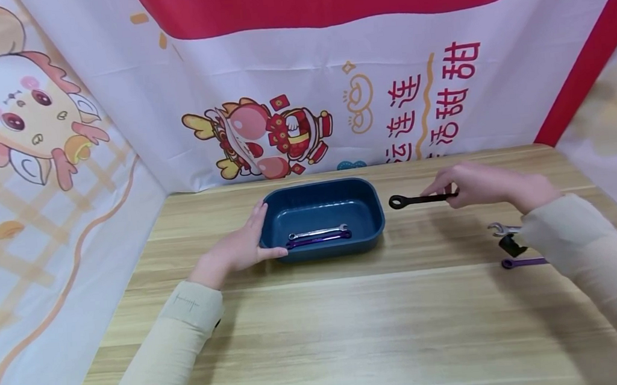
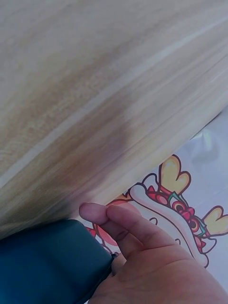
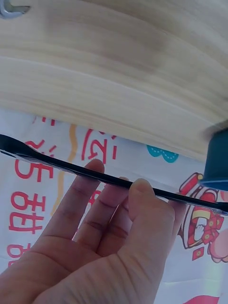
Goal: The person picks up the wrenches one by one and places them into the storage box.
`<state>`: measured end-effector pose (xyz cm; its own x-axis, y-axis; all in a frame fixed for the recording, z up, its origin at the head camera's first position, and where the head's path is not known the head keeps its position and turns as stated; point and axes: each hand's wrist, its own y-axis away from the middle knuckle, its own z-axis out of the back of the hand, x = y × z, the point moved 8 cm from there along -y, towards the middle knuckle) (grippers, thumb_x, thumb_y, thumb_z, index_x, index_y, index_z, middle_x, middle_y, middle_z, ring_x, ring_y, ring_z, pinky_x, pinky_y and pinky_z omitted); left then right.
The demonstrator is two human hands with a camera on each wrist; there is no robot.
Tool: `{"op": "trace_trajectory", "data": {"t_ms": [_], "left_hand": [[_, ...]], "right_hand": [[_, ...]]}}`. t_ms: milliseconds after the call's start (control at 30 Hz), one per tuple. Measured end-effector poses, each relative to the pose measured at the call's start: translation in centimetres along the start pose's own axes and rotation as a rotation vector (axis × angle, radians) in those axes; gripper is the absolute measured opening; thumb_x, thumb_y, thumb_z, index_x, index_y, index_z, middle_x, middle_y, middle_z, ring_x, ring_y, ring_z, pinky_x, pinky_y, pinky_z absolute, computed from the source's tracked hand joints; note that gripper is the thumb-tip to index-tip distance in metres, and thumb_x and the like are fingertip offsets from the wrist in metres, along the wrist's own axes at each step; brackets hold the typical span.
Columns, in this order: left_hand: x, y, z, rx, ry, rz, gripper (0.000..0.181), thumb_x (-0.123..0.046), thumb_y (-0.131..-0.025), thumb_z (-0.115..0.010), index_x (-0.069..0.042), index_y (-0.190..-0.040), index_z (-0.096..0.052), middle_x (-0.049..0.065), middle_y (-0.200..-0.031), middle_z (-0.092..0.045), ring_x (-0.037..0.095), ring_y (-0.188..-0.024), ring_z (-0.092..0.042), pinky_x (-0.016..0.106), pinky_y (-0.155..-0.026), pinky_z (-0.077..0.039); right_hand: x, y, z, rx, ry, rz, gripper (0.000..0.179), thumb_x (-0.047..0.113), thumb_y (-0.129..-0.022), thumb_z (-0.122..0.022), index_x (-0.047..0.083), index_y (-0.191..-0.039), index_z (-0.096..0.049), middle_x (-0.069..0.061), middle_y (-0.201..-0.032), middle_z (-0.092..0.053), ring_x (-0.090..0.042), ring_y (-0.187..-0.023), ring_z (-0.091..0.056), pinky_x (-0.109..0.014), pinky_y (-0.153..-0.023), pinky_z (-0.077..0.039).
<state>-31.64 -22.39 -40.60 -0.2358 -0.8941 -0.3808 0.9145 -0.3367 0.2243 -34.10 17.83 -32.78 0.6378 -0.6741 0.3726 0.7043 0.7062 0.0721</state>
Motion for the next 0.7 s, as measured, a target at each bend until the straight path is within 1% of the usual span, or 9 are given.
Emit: {"op": "trace_trajectory", "data": {"t_ms": [200, 300, 467, 567, 700], "left_hand": [[-0.1, 0.0, 0.0, -0.004, -0.004, -0.002, 0.120, -0.068, -0.089, -0.067, -0.012, -0.165, 0.008, 0.006, -0.171, 0.012, 0.039, -0.151, -0.025, 0.057, -0.115, -0.034], [-0.2, 0.0, 0.1, -0.003, -0.004, -0.001, 0.120, -0.068, -0.089, -0.067, -0.012, -0.165, 0.008, 0.007, -0.171, 0.012, 0.039, -0.151, -0.025, 0.058, -0.115, -0.034], [-0.2, 0.1, 0.1, -0.003, 0.000, 0.003, 0.120, -0.067, -0.089, -0.067, -0.011, -0.165, 0.008, 0.008, -0.171, 0.011, 0.040, -0.151, -0.026, 0.058, -0.115, -0.034], [-0.2, 0.1, 0.2, -0.007, -0.002, 0.001, 0.120, -0.067, -0.089, -0.067, -0.011, -0.165, 0.007, 0.009, -0.171, 0.011, 0.040, -0.151, -0.026, 0.058, -0.114, -0.035], [-0.2, 0.0, 0.1, -0.005, -0.008, -0.007, 0.121, -0.068, -0.089, -0.067, -0.010, -0.165, 0.008, 0.009, -0.171, 0.011, 0.040, -0.151, -0.024, 0.058, -0.115, -0.034]], "right_hand": [[0.8, -0.8, -0.1, 0.039, -0.010, -0.021, 0.044, -0.006, -0.088, -0.069, 0.015, -0.126, -0.076, -0.006, -0.117, -0.071, -0.019, -0.094, -0.060, -0.036, -0.077, -0.054], [1.1, -1.3, -0.1, 0.052, -0.013, -0.025, 0.045, -0.006, -0.088, -0.069, 0.015, -0.127, -0.075, -0.006, -0.116, -0.071, -0.020, -0.091, -0.059, -0.036, -0.075, -0.054], [1.8, -2.1, -0.3, 0.054, -0.015, 0.004, 0.046, -0.007, -0.087, -0.067, 0.013, -0.127, -0.075, -0.008, -0.117, -0.071, -0.019, -0.088, -0.057, -0.034, -0.071, -0.052], [2.2, -2.6, -0.4, 0.049, -0.017, 0.028, 0.046, -0.009, -0.086, -0.067, 0.012, -0.126, -0.075, -0.008, -0.115, -0.071, -0.018, -0.086, -0.058, -0.034, -0.070, -0.052], [2.7, -3.2, -0.5, 0.053, -0.020, 0.050, 0.046, -0.010, -0.086, -0.067, 0.012, -0.125, -0.075, -0.007, -0.113, -0.072, -0.017, -0.086, -0.059, -0.035, -0.073, -0.054]]}}
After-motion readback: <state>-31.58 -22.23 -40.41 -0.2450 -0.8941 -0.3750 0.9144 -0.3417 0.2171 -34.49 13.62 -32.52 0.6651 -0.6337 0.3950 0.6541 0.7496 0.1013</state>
